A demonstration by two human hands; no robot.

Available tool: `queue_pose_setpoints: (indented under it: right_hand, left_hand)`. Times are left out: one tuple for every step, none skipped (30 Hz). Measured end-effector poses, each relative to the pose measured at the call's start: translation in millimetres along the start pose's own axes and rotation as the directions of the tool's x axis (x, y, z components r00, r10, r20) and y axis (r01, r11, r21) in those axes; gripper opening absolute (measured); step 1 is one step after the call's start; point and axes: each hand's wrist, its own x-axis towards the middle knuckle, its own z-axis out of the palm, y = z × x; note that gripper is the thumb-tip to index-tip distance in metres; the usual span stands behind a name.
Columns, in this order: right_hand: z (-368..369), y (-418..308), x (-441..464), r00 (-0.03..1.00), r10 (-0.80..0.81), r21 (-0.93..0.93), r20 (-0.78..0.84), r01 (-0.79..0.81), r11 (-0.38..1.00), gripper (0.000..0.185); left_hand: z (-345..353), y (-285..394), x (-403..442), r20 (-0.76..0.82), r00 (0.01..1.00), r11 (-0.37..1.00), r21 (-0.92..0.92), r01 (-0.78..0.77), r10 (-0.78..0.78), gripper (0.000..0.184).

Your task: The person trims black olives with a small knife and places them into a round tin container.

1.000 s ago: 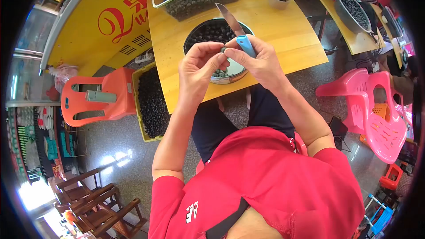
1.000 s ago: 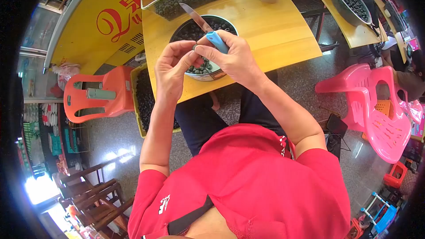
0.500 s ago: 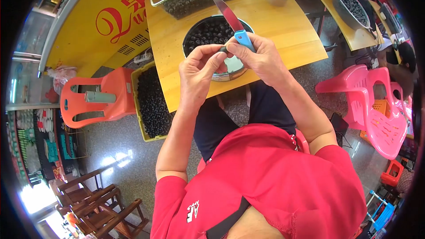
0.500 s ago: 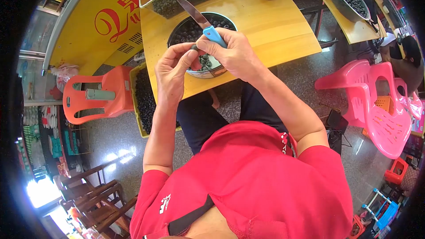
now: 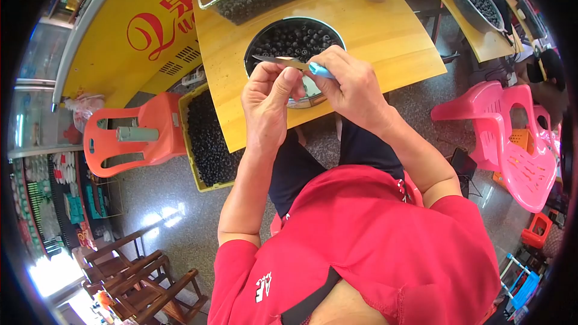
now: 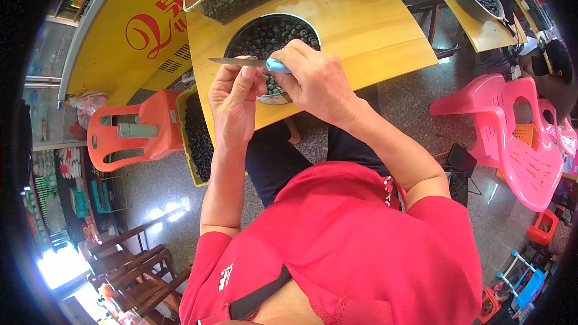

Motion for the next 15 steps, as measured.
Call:
queue_pose_setpoints:
  right_hand:
    - [-1,0,1,1.0,-0.008,-0.009,-0.008,0.008,1.0,0.018]
    - [-1,0,0,1.0,-0.015,-0.018,-0.015,0.015,1.0,0.019]
    - [-1,0,0,0.999,-0.026,-0.031,-0.019,0.025,0.999,0.019]
    - [-2,1,0,0.999,-0.038,-0.044,-0.023,0.037,0.998,0.019]
    - [-2,2,1,0.998,-0.051,-0.057,-0.026,0.049,0.997,0.019]
    - [-2,2,0,0.998,-0.055,-0.065,-0.026,0.053,0.996,0.019]
    - [-1,2,0,0.998,-0.06,-0.074,-0.025,0.058,0.996,0.019]
    - [-1,2,0,0.998,-0.064,-0.082,-0.024,0.062,0.995,0.019]
    - [-1,3,-2,0.999,-0.05,-0.103,-0.017,0.048,0.993,0.019]
    - [-1,5,-3,0.999,-0.038,-0.124,-0.008,0.037,0.992,0.018]
    - [0,8,-4,1.0,-0.028,-0.144,-0.001,0.027,0.989,0.017]
    - [2,15,-6,1.0,0.007,-0.168,0.001,-0.006,0.986,0.015]
    - [3,24,-9,0.999,0.043,-0.194,-0.002,-0.043,0.98,0.013]
    - [5,29,-10,0.997,0.078,-0.218,-0.001,-0.076,0.973,0.011]
    - [4,26,-4,0.996,0.085,-0.119,-0.021,-0.087,0.989,0.01]
  left_hand:
    - [1,0,0,-0.002,1.0,1.0,0.006,-0.003,0.003,0.019]
    - [1,0,0,-0.006,1.0,1.0,0.008,-0.005,0.005,0.018]
    - [2,0,-1,-0.009,1.0,1.0,0.01,-0.006,0.007,0.018]
    - [3,0,0,-0.012,1.0,1.0,0.012,-0.01,0.01,0.018]
    - [3,0,-1,-0.007,1.0,1.0,0.008,-0.011,0.011,0.017]
    - [4,1,-1,-0.001,1.0,1.0,0.003,-0.012,0.012,0.017]
    - [4,1,-1,0.004,1.0,1.0,-0.001,-0.014,0.014,0.016]
    - [3,0,-1,0.024,1.0,1.0,-0.025,-0.015,0.016,0.016]
    - [1,-2,-1,0.042,0.999,0.999,-0.049,-0.015,0.017,0.016]
    - [-1,-3,-2,0.059,0.998,0.997,-0.073,-0.015,0.019,0.016]
    - [0,-1,-4,0.071,0.997,0.995,-0.096,-0.016,0.023,0.016]
    - [2,4,-7,0.084,0.996,0.993,-0.119,-0.018,0.028,0.016]
    - [5,9,-11,0.1,0.994,0.99,-0.142,-0.016,0.03,0.016]
    - [9,13,-13,0.105,0.993,0.992,-0.119,-0.039,0.051,0.012]
    - [9,11,-11,0.067,0.996,0.992,-0.114,-0.048,0.056,0.013]
